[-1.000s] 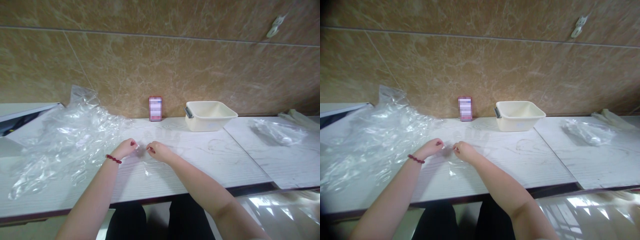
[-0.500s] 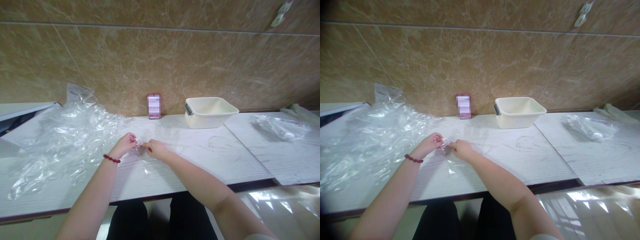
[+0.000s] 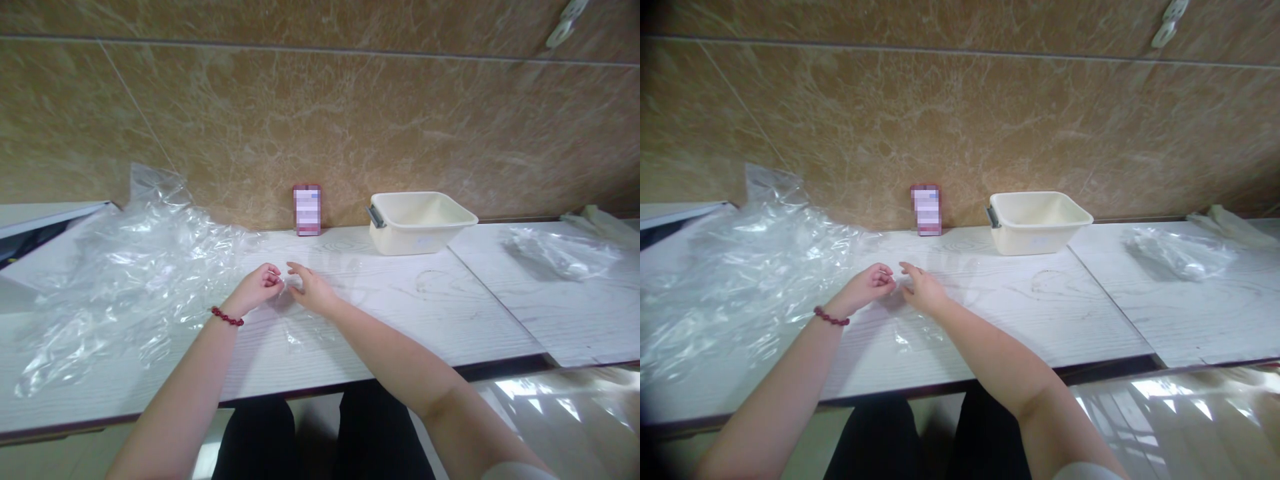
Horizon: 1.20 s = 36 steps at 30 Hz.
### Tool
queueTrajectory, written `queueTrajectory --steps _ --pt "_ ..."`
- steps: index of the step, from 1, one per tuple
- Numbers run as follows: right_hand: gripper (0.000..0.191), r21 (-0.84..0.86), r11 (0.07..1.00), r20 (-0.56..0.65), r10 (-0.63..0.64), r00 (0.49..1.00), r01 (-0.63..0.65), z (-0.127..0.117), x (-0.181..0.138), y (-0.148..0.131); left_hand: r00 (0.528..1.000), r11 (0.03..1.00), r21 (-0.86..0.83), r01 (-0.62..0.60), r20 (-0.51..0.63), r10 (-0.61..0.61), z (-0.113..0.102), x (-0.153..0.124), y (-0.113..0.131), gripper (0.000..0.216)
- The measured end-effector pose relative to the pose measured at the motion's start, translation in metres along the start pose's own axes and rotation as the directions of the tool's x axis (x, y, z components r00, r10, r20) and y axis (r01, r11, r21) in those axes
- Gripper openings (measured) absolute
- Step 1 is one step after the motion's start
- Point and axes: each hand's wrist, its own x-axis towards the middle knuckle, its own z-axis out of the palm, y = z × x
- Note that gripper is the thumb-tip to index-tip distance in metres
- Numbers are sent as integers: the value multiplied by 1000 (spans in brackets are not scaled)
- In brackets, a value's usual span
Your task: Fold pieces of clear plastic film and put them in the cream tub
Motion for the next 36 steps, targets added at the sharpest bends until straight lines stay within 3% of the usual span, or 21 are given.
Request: queueTrajectory --steps 4,8,13,15,19,23,28,32,36 --pt "51 87 996 41 -39 998 36 -2 3 3 997 998 -55 -42 63 46 4 0 3 32" --pt "28 27 997 109 -79 991 77 -9 4 9 1000 999 -35 -18 23 19 -1 0 3 28" --pt "19 -51 991 195 -112 974 124 -22 5 13 996 944 324 -62 78 38 -2 -4 2 33" --pt "20 -71 986 205 -133 970 151 -26 4 13 993 889 452 -76 114 26 7 -7 3 37" --pt "19 -118 970 234 -183 955 214 -33 4 13 997 797 599 -73 73 37 28 -12 5 39" --pt "18 -189 958 308 -152 939 216 -40 2 16 994 787 610 -87 105 28 32 -13 7 29" --pt "19 -212 952 398 -121 910 219 -46 0 22 963 838 507 -201 257 76 13 -12 8 37" --pt "20 -211 950 422 -124 898 230 -46 2 27 968 804 543 -242 189 164 0 -7 2 36" --pt "21 -185 949 423 -159 892 257 -47 2 30 953 769 566 -298 217 210 2 -4 -2 39"
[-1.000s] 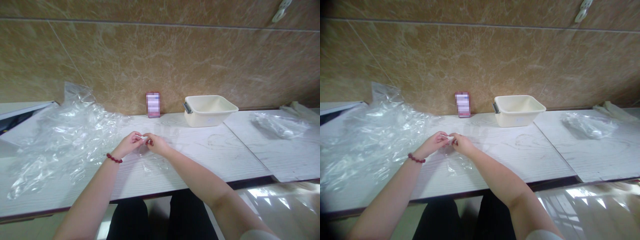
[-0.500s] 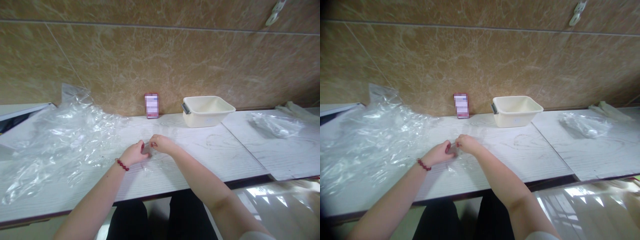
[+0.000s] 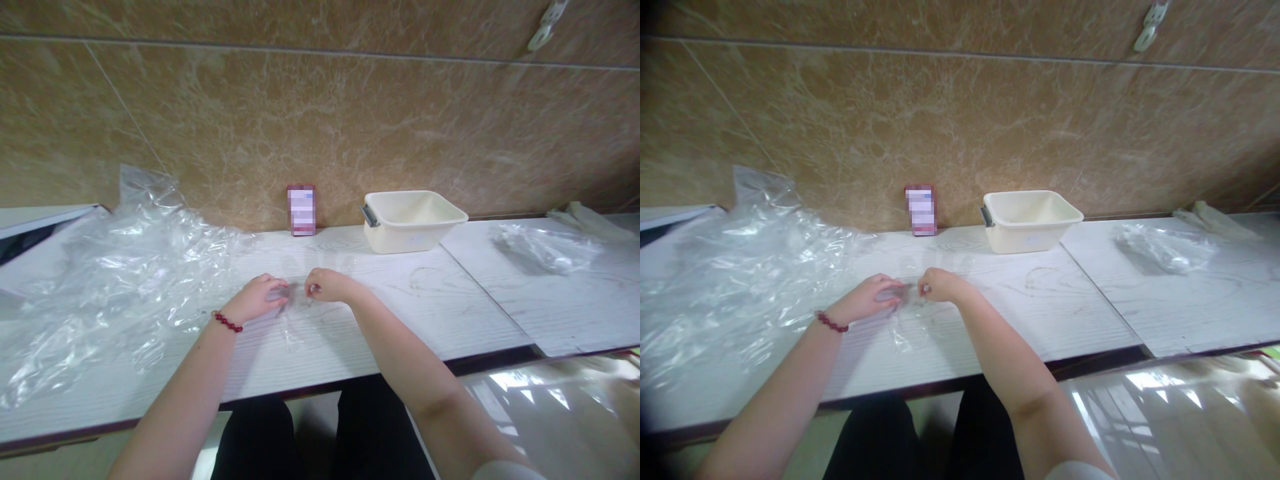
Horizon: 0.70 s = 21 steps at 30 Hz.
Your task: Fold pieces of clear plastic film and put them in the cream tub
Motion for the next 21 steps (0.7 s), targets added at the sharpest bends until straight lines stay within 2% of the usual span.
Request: queueTrajectory --steps 8,17,21 --pt "25 -31 996 37 83 996 -82 -9 -3 -3 998 995 83 53 18 -54 10 3 0 46" --pt "25 -42 989 82 147 986 -144 -15 -6 -1 965 974 165 154 186 -184 15 -1 -1 65" --pt "32 -95 973 1 210 978 -209 -20 -13 -10 956 971 182 157 218 -195 13 -2 0 68"
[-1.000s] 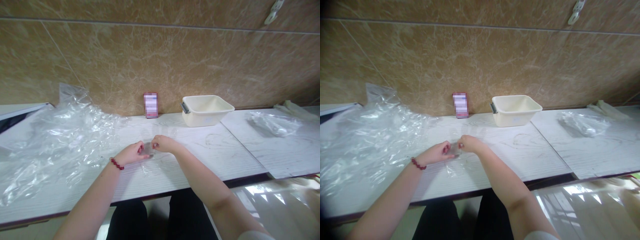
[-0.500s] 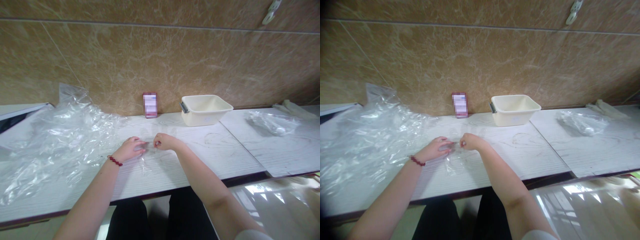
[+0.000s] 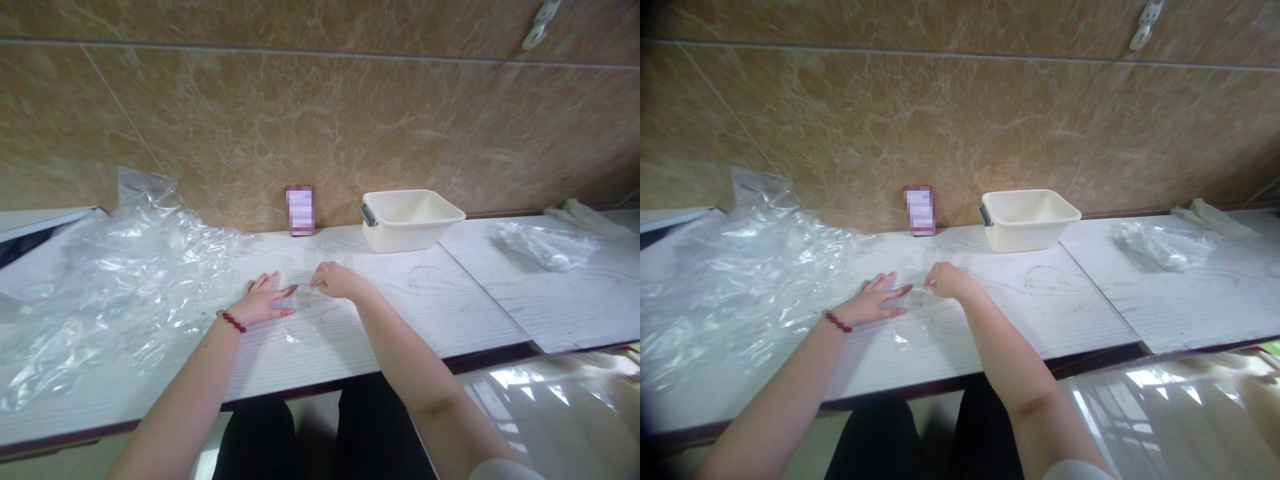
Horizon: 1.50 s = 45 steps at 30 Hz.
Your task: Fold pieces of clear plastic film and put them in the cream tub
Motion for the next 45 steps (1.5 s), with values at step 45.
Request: queueTrajectory --steps 45 --pt "27 138 702 -382 689 616 -699 17 -16 76 918 959 -258 -118 -397 6 -36 24 35 45"
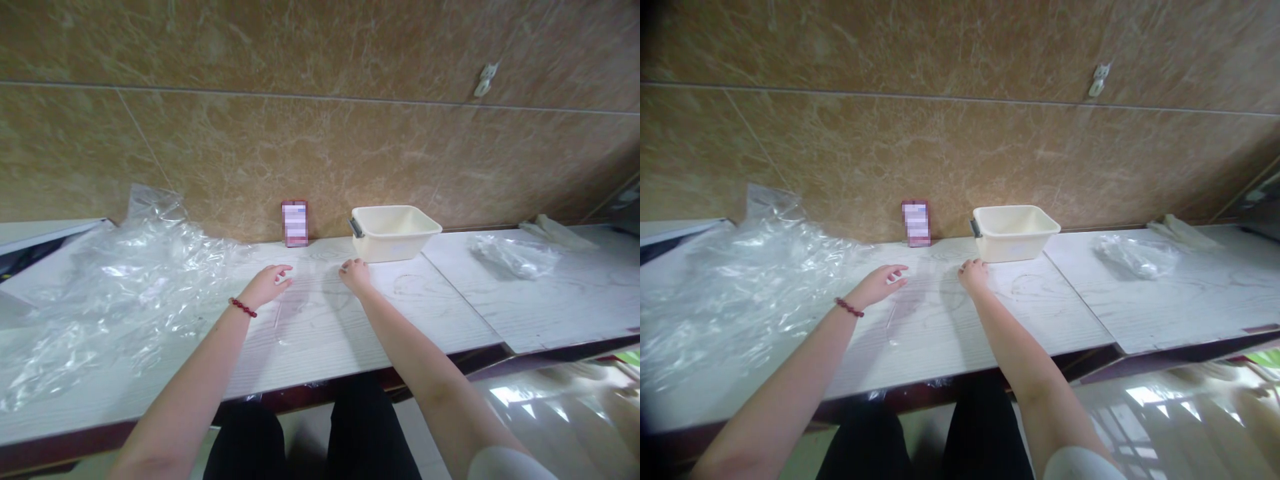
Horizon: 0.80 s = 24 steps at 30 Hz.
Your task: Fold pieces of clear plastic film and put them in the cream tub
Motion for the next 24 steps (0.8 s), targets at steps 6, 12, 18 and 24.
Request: queueTrajectory --steps 6,12,18,24 --pt "17 195 972 -33 -129 991 133 4 0 1 988 936 -324 140 100 -114 31 29 33 33" --pt "19 415 865 -42 -292 956 282 -2 -5 1 914 648 -646 404 312 -258 56 53 59 37" --pt "29 547 758 5 -427 904 355 -10 -17 -7 924 629 -683 372 335 -184 64 61 66 37" --pt "24 561 745 6 -439 898 361 -13 -15 -1 918 727 -565 391 295 -265 71 66 49 11"
